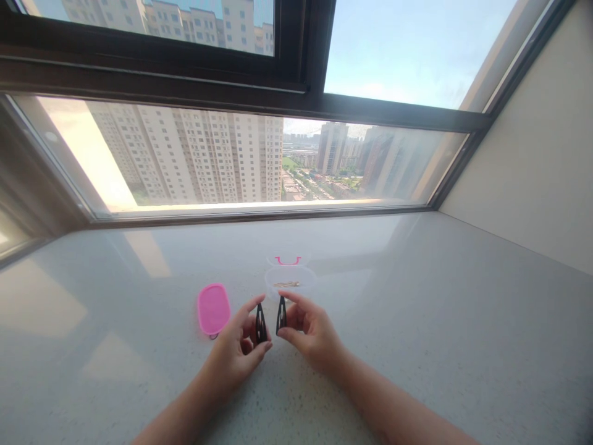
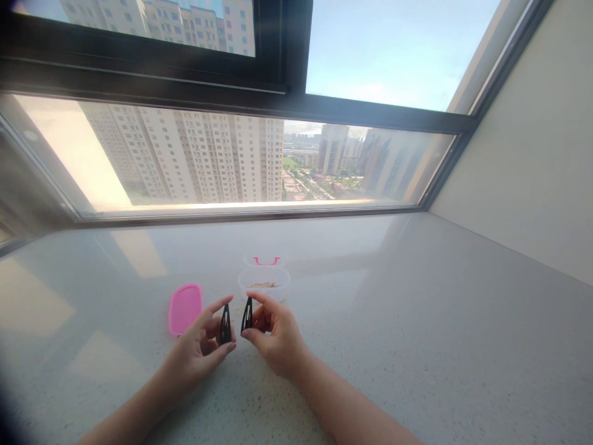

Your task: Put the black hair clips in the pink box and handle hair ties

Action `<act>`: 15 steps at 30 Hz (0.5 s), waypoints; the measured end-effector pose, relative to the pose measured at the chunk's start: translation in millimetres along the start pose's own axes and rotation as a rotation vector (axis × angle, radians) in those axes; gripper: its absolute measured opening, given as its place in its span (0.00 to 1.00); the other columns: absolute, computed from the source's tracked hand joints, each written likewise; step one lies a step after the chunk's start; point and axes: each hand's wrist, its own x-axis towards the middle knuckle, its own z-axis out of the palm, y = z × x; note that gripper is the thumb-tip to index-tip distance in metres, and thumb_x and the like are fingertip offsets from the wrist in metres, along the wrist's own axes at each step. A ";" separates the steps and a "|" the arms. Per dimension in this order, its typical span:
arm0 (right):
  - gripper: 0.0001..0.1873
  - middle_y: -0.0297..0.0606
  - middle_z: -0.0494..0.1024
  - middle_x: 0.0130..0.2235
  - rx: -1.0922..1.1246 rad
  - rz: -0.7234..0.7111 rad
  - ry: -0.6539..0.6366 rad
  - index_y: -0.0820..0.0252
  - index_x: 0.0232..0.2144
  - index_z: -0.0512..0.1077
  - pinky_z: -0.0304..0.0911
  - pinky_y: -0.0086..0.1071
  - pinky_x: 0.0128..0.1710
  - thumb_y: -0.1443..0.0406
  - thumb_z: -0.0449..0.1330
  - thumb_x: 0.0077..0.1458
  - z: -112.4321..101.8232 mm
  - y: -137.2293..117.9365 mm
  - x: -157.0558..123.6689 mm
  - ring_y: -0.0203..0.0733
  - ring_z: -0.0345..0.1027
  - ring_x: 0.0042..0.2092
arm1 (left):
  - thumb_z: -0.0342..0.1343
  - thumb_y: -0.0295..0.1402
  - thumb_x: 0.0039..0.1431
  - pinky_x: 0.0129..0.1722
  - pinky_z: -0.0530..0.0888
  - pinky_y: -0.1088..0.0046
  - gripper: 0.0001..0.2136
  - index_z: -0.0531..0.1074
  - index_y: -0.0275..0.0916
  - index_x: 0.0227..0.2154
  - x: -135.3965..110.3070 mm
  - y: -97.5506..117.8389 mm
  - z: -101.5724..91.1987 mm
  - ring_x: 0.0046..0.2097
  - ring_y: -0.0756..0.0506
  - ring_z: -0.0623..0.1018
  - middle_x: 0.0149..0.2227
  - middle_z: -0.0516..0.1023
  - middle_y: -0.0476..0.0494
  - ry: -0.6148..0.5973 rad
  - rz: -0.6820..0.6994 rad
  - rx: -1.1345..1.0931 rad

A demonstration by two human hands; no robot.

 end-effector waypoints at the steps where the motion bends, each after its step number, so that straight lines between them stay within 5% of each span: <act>1: 0.31 0.32 0.70 0.29 -0.012 0.002 0.012 0.59 0.52 0.63 0.59 0.29 0.30 0.72 0.62 0.44 -0.3 0.6 0.3 0.34 0.62 0.29 | 0.56 0.29 0.53 0.30 0.68 0.75 0.31 0.51 0.42 0.59 -0.3 0.3 0.2 0.32 0.49 0.73 0.30 0.72 0.51 0.000 0.000 0.001; 15: 0.22 0.34 0.71 0.29 -0.022 0.072 0.078 0.58 0.49 0.65 0.56 0.24 0.21 0.66 0.59 0.49 0.6 5.0 1.8 0.33 0.62 0.26 | 0.56 0.29 0.52 0.29 0.66 0.75 0.32 0.52 0.41 0.60 0.1 -1.2 1.3 0.29 0.49 0.69 0.27 0.70 0.52 -0.005 -0.011 -0.005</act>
